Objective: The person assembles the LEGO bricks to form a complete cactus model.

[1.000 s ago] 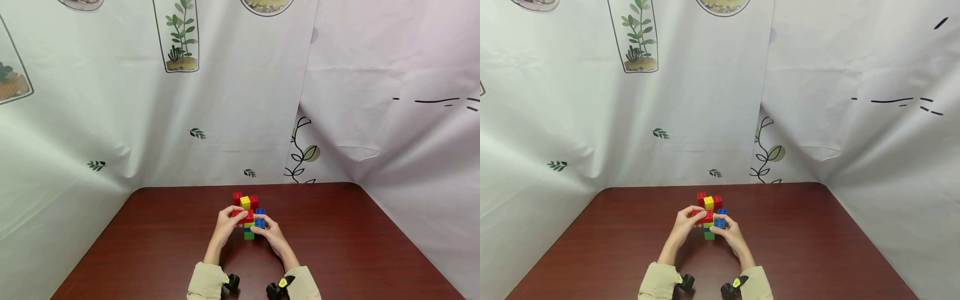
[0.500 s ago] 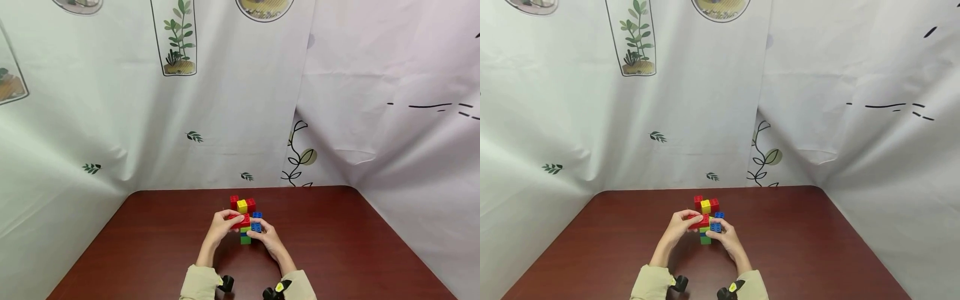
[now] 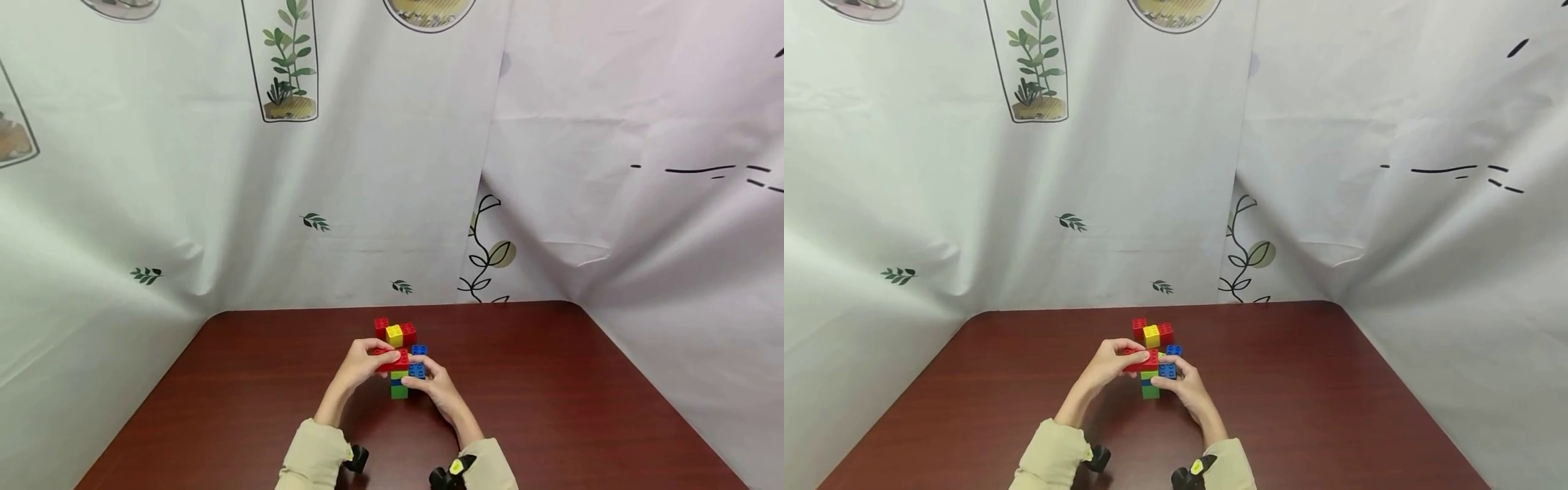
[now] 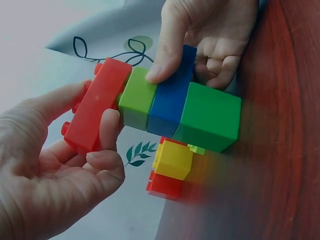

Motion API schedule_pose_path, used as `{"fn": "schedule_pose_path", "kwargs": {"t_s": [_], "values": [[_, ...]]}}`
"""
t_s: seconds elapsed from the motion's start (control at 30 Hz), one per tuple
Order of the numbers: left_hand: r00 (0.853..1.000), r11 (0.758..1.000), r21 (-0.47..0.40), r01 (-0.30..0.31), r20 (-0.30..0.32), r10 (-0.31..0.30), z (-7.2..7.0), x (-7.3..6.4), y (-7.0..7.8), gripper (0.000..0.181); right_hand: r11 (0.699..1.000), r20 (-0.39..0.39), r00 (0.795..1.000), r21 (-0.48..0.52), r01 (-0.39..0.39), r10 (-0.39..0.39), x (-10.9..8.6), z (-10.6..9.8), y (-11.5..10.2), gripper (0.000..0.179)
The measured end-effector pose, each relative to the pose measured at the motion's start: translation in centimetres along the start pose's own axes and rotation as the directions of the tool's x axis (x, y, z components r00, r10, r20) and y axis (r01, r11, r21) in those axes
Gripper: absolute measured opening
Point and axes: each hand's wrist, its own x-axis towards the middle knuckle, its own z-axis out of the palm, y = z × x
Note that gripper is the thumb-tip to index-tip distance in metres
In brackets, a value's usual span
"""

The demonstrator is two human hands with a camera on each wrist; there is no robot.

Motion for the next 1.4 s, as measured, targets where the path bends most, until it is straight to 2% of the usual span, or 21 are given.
{"fn": "schedule_pose_path", "kwargs": {"t_s": [0.53, 0.73, 0.93, 1.17, 1.4], "values": [[0.995, 0.995, 0.021, 0.1, -0.026, -0.1, 0.3, 1.0, 0.2, 0.03, 1.0, -0.004, 1.0, -0.008, 0.007, -0.007, 0.3, -0.9, -0.2, 0.047], [0.991, 0.991, 0.028, 0.132, -0.029, -0.131, 0.4, 1.0, 0.7, 0.029, 1.0, -0.009, 1.0, -0.007, 0.001, -0.001, 0.3, -1.0, -0.2, 0.047], [0.984, 0.982, 0.071, 0.177, -0.048, -0.174, 0.4, 0.8, 1.1, 0.028, 1.0, 0.003, 1.0, -0.022, -0.011, 0.011, 0.3, -0.7, -0.1, 0.047], [0.988, 0.987, 0.039, 0.154, -0.031, -0.153, 0.5, 0.9, 0.7, 0.028, 1.0, -0.008, 1.0, -0.025, -0.004, 0.004, 0.2, -0.8, -0.1, 0.047], [0.987, 0.986, 0.051, 0.157, -0.025, -0.156, 0.3, 0.7, 0.5, 0.026, 1.0, -0.016, 1.0, -0.014, -0.009, 0.009, 0.2, -0.5, 0.1, 0.044]]}}
